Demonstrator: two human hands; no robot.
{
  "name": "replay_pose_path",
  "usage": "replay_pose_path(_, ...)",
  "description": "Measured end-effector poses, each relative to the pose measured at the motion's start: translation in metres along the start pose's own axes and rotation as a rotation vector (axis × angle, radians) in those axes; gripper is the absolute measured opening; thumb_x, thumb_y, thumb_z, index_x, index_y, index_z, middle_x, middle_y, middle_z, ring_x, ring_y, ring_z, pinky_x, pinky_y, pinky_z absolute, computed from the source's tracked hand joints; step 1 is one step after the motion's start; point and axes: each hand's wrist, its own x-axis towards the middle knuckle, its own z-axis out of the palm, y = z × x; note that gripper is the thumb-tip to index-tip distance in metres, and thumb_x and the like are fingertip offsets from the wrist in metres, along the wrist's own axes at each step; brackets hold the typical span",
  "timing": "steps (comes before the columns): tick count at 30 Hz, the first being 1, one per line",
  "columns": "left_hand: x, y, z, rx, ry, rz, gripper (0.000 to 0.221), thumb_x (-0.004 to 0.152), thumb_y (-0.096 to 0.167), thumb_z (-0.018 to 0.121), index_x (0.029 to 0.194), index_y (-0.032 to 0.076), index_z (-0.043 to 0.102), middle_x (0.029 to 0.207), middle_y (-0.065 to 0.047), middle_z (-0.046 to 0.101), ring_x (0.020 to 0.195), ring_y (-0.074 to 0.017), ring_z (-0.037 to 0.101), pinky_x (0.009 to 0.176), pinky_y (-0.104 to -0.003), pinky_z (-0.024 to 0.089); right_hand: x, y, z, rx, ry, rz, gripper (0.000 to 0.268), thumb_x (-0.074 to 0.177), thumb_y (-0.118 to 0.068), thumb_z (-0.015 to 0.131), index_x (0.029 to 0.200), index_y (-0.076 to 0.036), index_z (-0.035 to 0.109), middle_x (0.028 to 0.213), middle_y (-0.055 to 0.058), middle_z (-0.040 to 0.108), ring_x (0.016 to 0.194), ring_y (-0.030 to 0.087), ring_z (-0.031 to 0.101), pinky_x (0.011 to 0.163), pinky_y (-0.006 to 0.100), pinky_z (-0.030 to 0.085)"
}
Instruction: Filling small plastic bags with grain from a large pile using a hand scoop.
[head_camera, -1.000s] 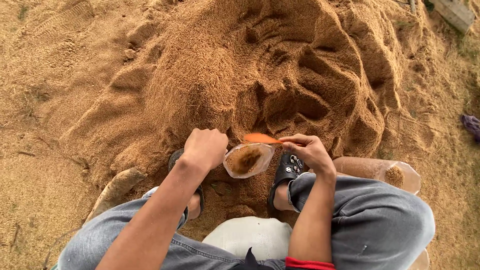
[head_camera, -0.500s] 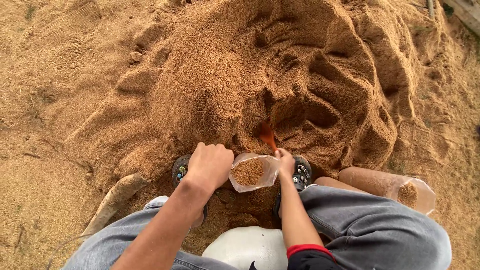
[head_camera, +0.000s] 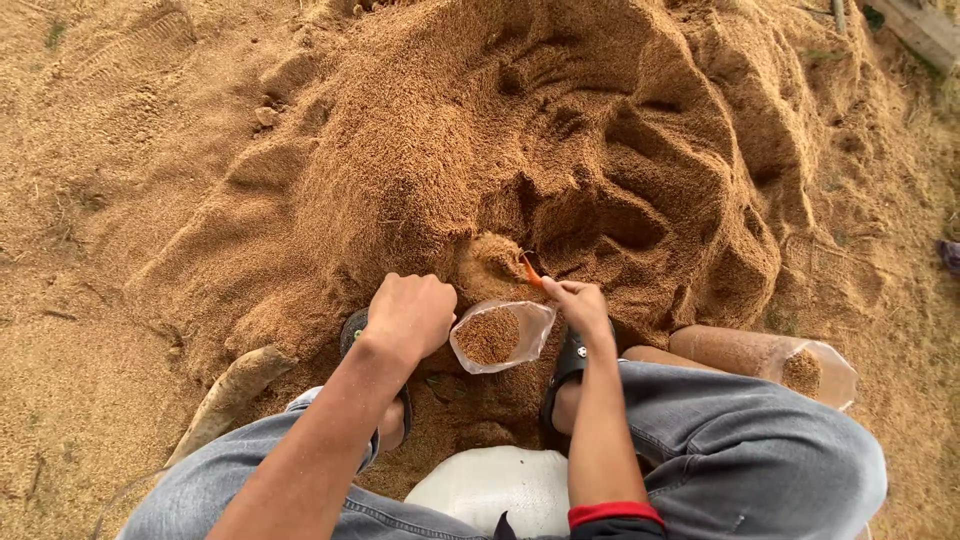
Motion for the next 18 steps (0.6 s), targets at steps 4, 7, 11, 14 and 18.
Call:
replay_pose_path(4, 0.001, -0.003, 0.006, 0.022, 0.010, 0.001, 0.014, 0.090, 0.016, 0.067, 0.086, 0.010, 0.079, 0.080, -0.013, 0.078, 0.085, -0.0325, 0.079, 0.085, -0.052, 0.058, -0.032, -0.039, -0.042, 0.068, -0.045, -0.067, 0.033, 0.092, -0.038, 0.078, 0.093, -0.005, 0.080, 0.061, 0.007, 0.062, 0.061, 0.017, 0.046, 0.057, 0.029, 0.032)
replay_pose_path(7, 0.001, -0.002, 0.005, 0.034, 0.010, -0.009, 0.016, 0.092, 0.015, 0.065, 0.084, 0.010, 0.079, 0.078, -0.013, 0.078, 0.083, -0.0308, 0.079, 0.085, -0.053, 0.059, -0.059, -0.061, -0.063, 0.052, -0.096, -0.110, 0.031, 0.095, -0.034, 0.075, 0.091, -0.003, 0.080, 0.059, 0.008, 0.061, 0.059, 0.016, 0.044, 0.055, 0.028, 0.030)
replay_pose_path(11, 0.000, -0.003, 0.003, 0.014, 0.009, -0.008, 0.016, 0.092, 0.016, 0.065, 0.086, 0.009, 0.079, 0.080, -0.014, 0.078, 0.083, -0.0317, 0.079, 0.083, -0.053, 0.060, -0.081, -0.080, -0.079, -0.003, -0.197, -0.163, 0.024, 0.088, -0.029, 0.080, 0.086, -0.005, 0.081, 0.059, 0.008, 0.062, 0.062, 0.014, 0.045, 0.060, 0.028, 0.033)
replay_pose_path(14, 0.000, -0.002, 0.001, 0.010, 0.001, -0.003, 0.017, 0.093, 0.017, 0.065, 0.087, 0.009, 0.079, 0.080, -0.014, 0.078, 0.084, -0.0313, 0.079, 0.083, -0.054, 0.061, -0.082, -0.078, -0.080, -0.049, -0.240, -0.197, 0.021, 0.083, -0.024, 0.084, 0.093, -0.007, 0.083, 0.071, 0.013, 0.071, 0.071, 0.020, 0.054, 0.071, 0.035, 0.043)
replay_pose_path(18, 0.000, -0.002, 0.004, 0.033, 0.014, 0.019, 0.016, 0.091, 0.017, 0.065, 0.086, 0.010, 0.079, 0.080, -0.012, 0.078, 0.084, -0.0308, 0.079, 0.083, -0.054, 0.060, -0.053, -0.053, -0.071, 0.112, -0.187, -0.270, 0.025, 0.093, -0.021, 0.074, 0.114, -0.006, 0.078, 0.089, 0.020, 0.075, 0.080, 0.029, 0.066, 0.080, 0.041, 0.051)
